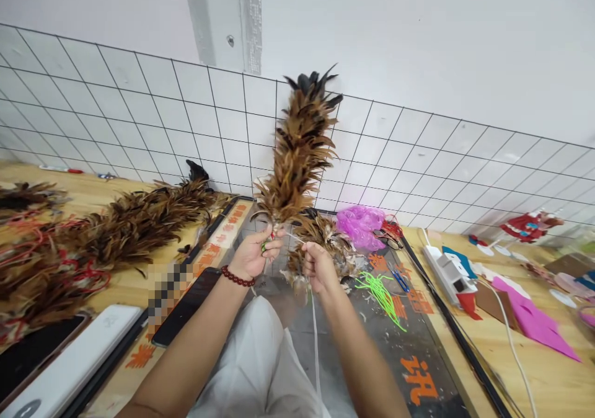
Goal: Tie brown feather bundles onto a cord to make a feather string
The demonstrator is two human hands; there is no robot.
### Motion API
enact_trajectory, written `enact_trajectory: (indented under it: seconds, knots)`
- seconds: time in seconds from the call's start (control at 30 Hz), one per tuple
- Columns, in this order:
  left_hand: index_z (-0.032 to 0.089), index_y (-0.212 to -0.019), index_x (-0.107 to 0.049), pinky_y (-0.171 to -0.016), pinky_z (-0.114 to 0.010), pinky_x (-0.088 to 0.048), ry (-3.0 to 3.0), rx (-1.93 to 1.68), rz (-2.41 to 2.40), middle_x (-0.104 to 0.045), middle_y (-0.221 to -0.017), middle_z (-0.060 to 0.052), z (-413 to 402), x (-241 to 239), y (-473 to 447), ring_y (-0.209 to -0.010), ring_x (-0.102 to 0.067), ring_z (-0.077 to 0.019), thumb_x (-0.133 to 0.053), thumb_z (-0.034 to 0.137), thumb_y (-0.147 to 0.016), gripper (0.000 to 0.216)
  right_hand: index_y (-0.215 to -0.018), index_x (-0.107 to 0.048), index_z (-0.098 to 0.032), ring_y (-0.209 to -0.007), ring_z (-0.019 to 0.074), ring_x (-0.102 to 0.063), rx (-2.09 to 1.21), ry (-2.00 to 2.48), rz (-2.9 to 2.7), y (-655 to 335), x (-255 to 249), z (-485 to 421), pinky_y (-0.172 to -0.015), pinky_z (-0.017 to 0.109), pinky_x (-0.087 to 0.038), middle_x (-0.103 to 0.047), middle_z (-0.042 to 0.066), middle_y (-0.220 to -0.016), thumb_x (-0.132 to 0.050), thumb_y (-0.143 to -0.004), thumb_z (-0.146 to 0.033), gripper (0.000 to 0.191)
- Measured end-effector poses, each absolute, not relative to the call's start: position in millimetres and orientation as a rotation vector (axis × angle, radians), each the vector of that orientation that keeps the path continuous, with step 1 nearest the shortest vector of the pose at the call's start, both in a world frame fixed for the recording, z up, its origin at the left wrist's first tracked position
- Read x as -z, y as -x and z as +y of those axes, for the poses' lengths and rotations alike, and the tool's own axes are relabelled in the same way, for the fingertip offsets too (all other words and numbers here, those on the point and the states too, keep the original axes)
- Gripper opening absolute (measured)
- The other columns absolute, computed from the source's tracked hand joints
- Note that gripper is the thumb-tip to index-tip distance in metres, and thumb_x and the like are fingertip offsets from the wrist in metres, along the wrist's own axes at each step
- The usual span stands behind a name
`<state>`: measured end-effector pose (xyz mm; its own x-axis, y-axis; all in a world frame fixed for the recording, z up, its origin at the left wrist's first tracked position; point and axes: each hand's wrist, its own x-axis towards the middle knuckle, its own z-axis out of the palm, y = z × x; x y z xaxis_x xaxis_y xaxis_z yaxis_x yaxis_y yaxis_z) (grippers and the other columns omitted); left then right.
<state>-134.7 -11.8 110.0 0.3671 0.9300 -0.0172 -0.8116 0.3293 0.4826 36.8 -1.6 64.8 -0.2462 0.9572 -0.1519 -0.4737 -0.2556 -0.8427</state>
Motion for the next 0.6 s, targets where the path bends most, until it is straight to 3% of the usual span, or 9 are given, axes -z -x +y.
enact_trajectory:
  seconds: [0.13, 0.27, 0.37, 0.43, 0.5, 0.6]
  knots:
    - [0.008, -0.086, -0.056, -0.032, -0.010, -0.021, -0.422, -1.077, 0.350, -0.036, -0.060, 0.004, -9.4, -109.2, 136.8, -0.040, -0.028, -0.0010, -0.051, 0.025, -0.087, 0.017, -0.074, -0.053, -0.018, -0.037, 0.0017, -0.009, -1.604, 0.843, -0.910, -40.5, -68.2, -7.0, -0.034, 0.016, -0.005, -0.022, -0.013, -0.046, -0.069, -0.066, -0.043, 0.031]
    - [0.011, -0.080, -0.053, -0.033, -0.010, -0.017, -0.559, -1.200, 0.512, -0.034, -0.057, 0.006, -9.1, -107.7, 132.9, -0.039, -0.026, -0.0004, -0.060, 0.029, -0.082, 0.020, -0.072, -0.056, -0.017, -0.038, 0.0024, -0.012, -1.515, 0.917, -1.077, -44.0, -70.1, -16.2, -0.037, 0.018, -0.008, -0.024, -0.012, -0.046, -0.066, -0.070, -0.049, 0.034]
    - [0.013, -0.076, -0.050, -0.034, -0.010, -0.017, -0.655, -1.277, 0.577, -0.035, -0.056, 0.007, -11.5, -107.9, 127.4, -0.039, -0.027, -0.0003, -0.069, 0.034, -0.074, 0.029, -0.071, -0.060, -0.015, -0.046, 0.0045, -0.032, -1.450, 0.994, -1.364, -44.2, -72.0, -23.9, -0.044, 0.018, -0.027, -0.041, -0.007, -0.052, -0.068, -0.070, -0.048, 0.034]
    - [0.013, -0.075, -0.049, -0.035, -0.010, -0.017, -0.702, -1.284, 0.585, -0.035, -0.055, 0.008, -13.5, -108.9, 123.5, -0.039, -0.027, -0.0001, -0.073, 0.038, -0.069, 0.035, -0.080, -0.064, -0.017, -0.065, 0.0087, -0.049, -1.405, 0.975, -1.456, -40.8, -75.0, -26.0, -0.061, 0.021, -0.040, -0.056, -0.002, -0.071, -0.071, -0.068, -0.046, 0.032]
    - [0.013, -0.076, -0.049, -0.035, -0.010, -0.017, -0.736, -1.265, 0.601, -0.036, -0.055, 0.008, -15.6, -109.9, 119.2, -0.039, -0.026, 0.0003, -0.075, 0.041, -0.065, 0.039, -0.094, -0.062, -0.021, -0.084, 0.0119, -0.054, -1.414, 0.927, -1.380, -34.7, -79.6, -24.7, -0.076, 0.024, -0.042, -0.061, 0.001, -0.092, -0.073, -0.066, -0.046, 0.040]
    - [0.013, -0.074, -0.050, -0.035, -0.010, -0.016, -0.781, -1.231, 0.648, -0.036, -0.054, 0.008, -18.4, -110.1, 112.9, -0.038, -0.024, 0.0007, -0.075, 0.044, -0.064, 0.041, -0.102, -0.058, -0.022, -0.075, 0.0103, -0.057, -1.629, 0.843, -1.248, -25.7, -88.4, -21.0, -0.068, 0.023, -0.045, -0.062, 0.001, -0.090, -0.073, -0.066, -0.049, 0.047]
